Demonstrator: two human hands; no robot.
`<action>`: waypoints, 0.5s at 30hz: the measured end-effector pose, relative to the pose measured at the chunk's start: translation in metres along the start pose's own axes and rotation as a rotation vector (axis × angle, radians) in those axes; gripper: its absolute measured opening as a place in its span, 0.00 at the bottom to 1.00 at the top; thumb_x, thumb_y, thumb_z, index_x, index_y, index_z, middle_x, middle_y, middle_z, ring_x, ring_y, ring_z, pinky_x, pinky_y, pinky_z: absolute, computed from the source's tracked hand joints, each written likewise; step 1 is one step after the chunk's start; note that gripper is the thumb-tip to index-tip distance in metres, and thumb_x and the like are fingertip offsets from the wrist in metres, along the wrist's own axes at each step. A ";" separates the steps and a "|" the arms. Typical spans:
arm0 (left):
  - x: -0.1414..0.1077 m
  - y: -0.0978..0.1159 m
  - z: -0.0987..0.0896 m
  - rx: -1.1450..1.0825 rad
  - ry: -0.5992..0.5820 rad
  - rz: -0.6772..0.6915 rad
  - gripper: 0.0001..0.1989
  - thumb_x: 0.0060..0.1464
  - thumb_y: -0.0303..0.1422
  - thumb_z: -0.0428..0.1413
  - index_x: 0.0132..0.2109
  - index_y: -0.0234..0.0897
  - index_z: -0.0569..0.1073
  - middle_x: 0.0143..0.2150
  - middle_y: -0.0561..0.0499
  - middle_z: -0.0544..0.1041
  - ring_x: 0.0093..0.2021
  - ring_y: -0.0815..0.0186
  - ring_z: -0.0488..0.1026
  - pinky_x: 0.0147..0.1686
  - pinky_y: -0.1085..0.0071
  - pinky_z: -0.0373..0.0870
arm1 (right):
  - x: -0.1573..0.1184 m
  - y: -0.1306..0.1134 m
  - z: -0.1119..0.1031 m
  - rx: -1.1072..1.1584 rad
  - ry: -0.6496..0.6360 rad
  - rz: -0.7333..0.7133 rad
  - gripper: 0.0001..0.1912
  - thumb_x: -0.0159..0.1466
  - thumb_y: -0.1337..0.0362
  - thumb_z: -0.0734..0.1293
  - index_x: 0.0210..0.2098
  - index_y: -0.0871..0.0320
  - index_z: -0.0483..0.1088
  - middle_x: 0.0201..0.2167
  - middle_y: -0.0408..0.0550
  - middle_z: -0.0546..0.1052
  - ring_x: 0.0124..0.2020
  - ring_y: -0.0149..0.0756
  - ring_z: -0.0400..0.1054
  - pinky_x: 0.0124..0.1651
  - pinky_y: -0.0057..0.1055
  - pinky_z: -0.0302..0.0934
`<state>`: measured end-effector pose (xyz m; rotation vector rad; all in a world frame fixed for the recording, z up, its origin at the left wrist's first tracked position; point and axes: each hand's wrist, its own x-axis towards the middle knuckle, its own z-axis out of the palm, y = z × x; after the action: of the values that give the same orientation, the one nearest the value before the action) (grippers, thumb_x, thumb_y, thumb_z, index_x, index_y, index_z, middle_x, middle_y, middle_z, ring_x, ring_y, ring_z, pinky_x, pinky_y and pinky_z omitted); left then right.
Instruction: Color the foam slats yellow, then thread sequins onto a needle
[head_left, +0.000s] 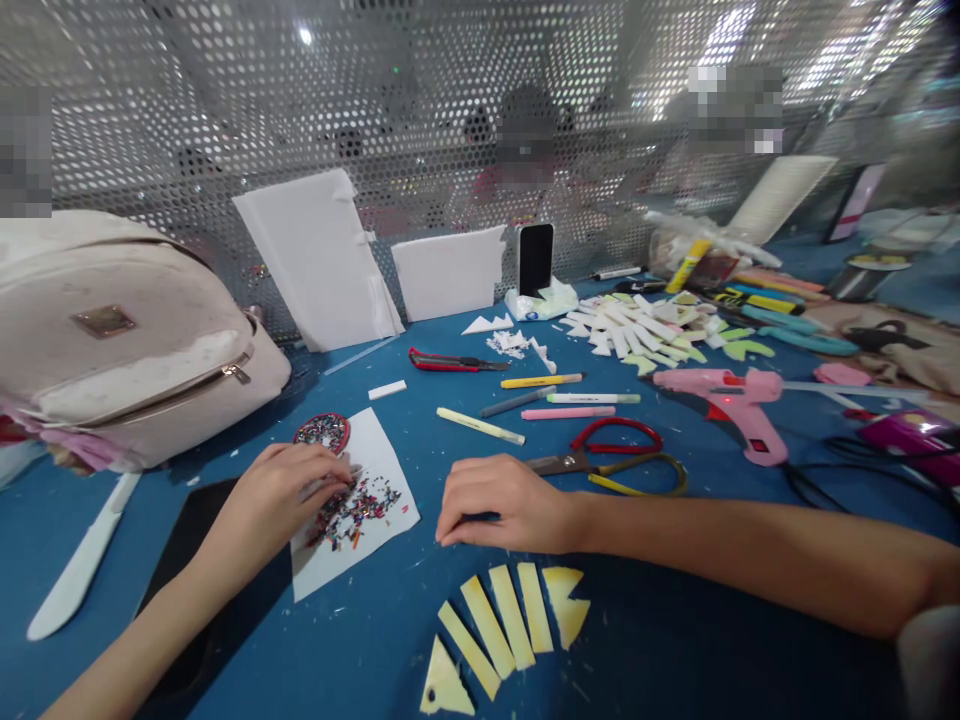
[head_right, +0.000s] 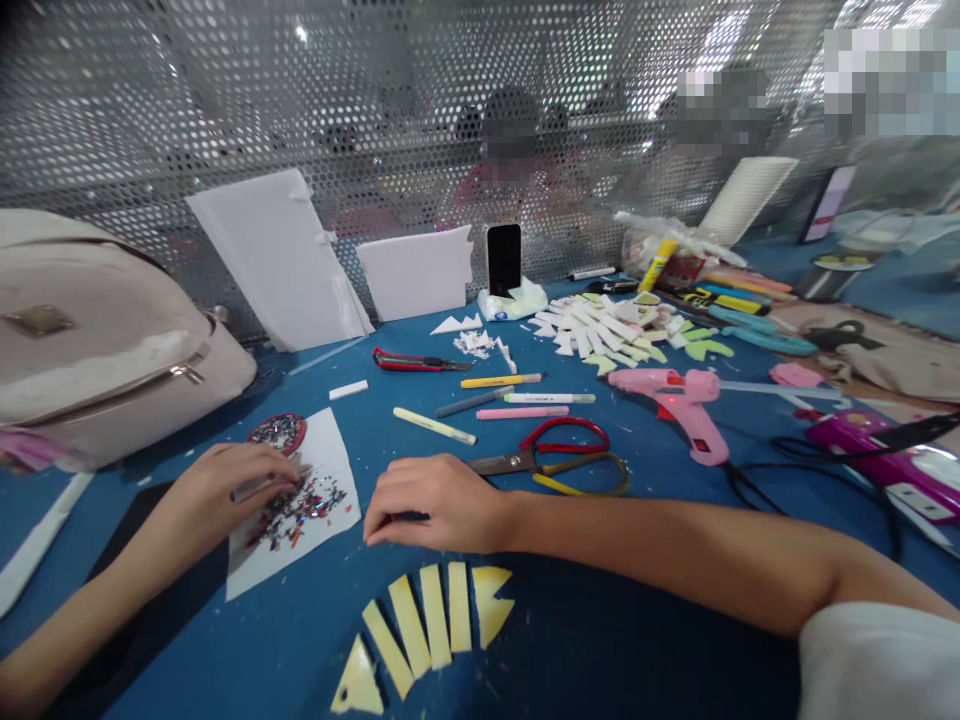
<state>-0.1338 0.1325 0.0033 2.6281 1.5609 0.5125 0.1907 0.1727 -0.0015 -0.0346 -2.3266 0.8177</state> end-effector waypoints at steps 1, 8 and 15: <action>0.000 0.001 0.000 0.011 -0.002 0.006 0.10 0.66 0.38 0.54 0.39 0.46 0.79 0.40 0.54 0.84 0.44 0.58 0.80 0.47 0.61 0.64 | 0.000 0.000 0.000 0.000 -0.002 0.001 0.06 0.70 0.66 0.68 0.37 0.60 0.76 0.33 0.46 0.81 0.37 0.32 0.72 0.43 0.28 0.66; -0.001 0.008 -0.001 0.074 0.019 0.044 0.13 0.68 0.39 0.51 0.40 0.44 0.79 0.41 0.53 0.84 0.43 0.58 0.79 0.47 0.60 0.62 | 0.000 0.001 0.000 -0.005 -0.009 -0.004 0.06 0.70 0.67 0.68 0.37 0.60 0.76 0.34 0.46 0.81 0.37 0.32 0.72 0.43 0.27 0.65; 0.001 0.014 -0.002 0.111 0.044 0.067 0.15 0.69 0.40 0.50 0.39 0.44 0.78 0.41 0.53 0.84 0.42 0.59 0.79 0.46 0.61 0.62 | -0.001 0.002 0.001 -0.023 -0.034 0.002 0.07 0.72 0.65 0.67 0.37 0.60 0.76 0.34 0.47 0.81 0.37 0.32 0.72 0.43 0.28 0.65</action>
<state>-0.1225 0.1259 0.0085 2.7783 1.5613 0.5042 0.1909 0.1732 -0.0039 -0.0339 -2.3681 0.7979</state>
